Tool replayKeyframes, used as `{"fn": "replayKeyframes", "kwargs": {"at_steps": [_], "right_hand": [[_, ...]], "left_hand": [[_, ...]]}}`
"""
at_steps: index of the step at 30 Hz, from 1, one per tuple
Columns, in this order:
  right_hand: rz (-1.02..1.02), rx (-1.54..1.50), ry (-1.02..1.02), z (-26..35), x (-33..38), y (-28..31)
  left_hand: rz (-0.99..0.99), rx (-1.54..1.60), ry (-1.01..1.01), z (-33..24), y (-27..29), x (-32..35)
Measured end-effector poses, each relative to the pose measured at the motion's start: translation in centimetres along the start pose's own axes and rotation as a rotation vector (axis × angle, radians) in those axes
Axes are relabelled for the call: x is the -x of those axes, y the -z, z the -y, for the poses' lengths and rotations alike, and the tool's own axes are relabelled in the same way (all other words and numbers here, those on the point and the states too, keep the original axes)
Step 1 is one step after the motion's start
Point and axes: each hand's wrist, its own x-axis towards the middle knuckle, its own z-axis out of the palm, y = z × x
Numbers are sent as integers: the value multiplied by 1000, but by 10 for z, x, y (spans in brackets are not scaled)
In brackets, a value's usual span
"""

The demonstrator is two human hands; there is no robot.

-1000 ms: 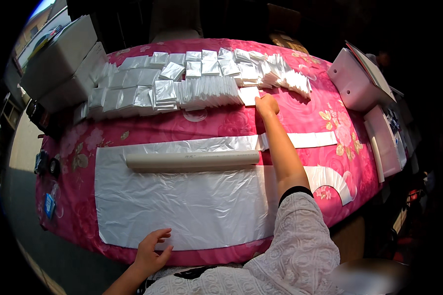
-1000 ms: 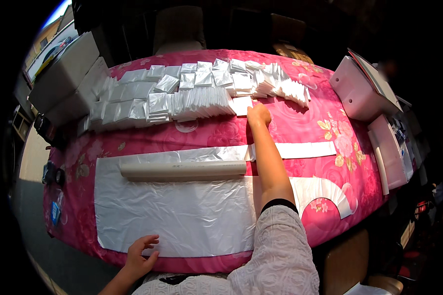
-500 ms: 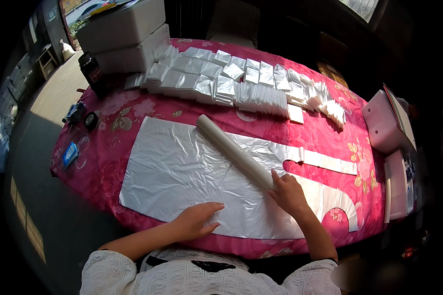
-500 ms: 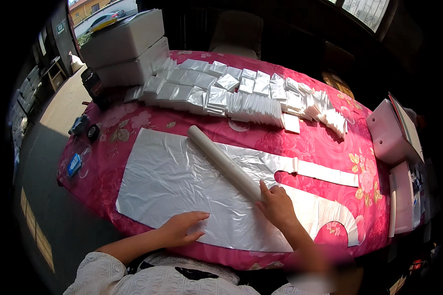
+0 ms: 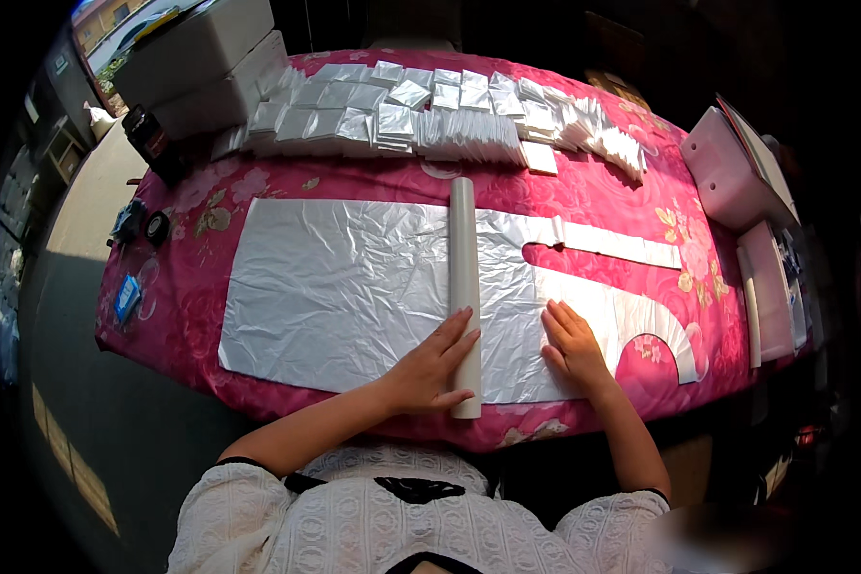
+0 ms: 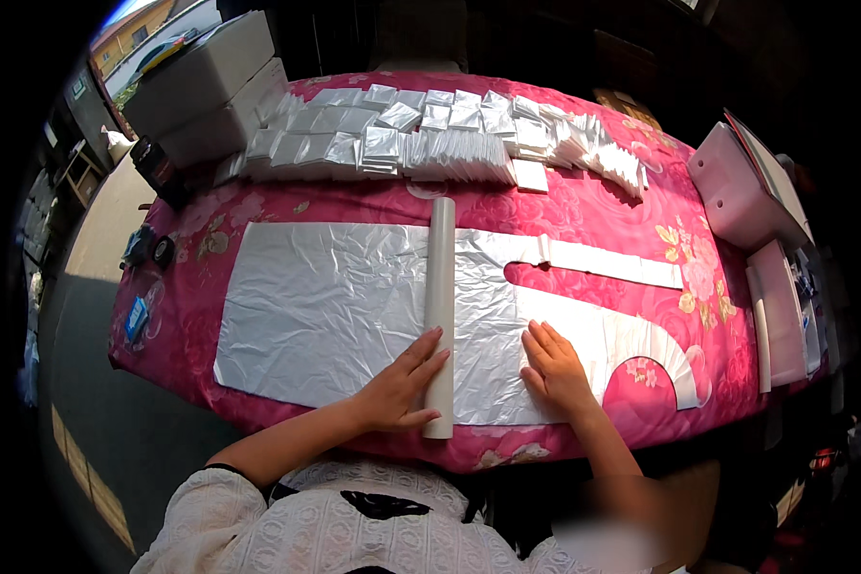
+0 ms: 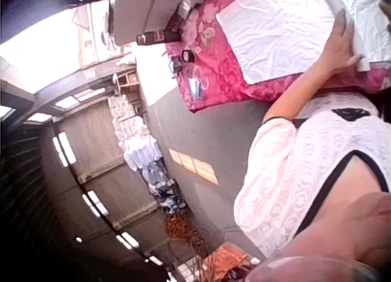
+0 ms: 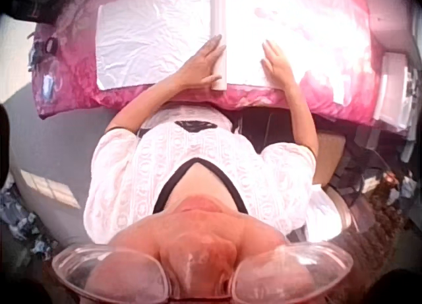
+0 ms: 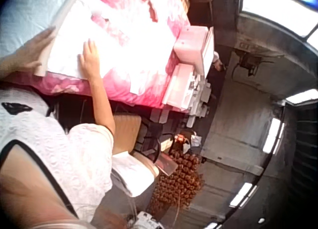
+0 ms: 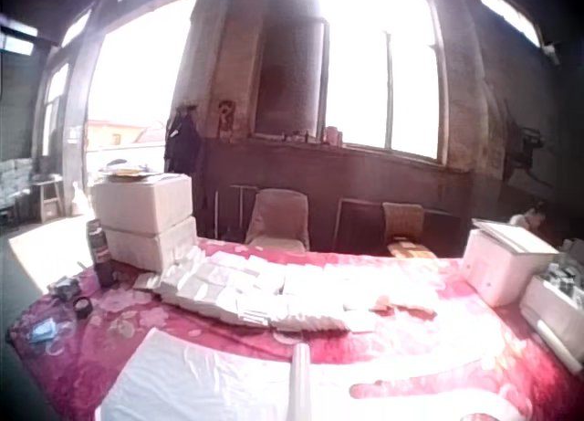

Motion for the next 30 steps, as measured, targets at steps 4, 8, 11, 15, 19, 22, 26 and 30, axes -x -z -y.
{"fn": "replayKeyframes", "kwargs": {"at_steps": [4,8,11,15,19,22,26,30], "right_hand": [[-159,89,-256,-98,41,27],[-359,161,-601,-176,101,51],[-417,308,-741,-187,117,61],[-477,461,-684,-160,106,53],[-574,423,-651,-170,112,43],[-540,400,-749,-152,98,57],[-700,-223,-747,-110,65,53],[-441,-801,-549,35,5,38]], "left_hand": [[24,-142,42,-1,-5,-10],[40,-194,23,-12,-14,-21],[48,-201,31,-20,-22,-24],[63,-214,53,-35,-30,-24],[68,-204,64,-48,-36,-22],[76,-207,75,-52,-38,-22],[18,-87,60,-54,-34,-25],[-112,732,320,-51,-24,-26]]}}
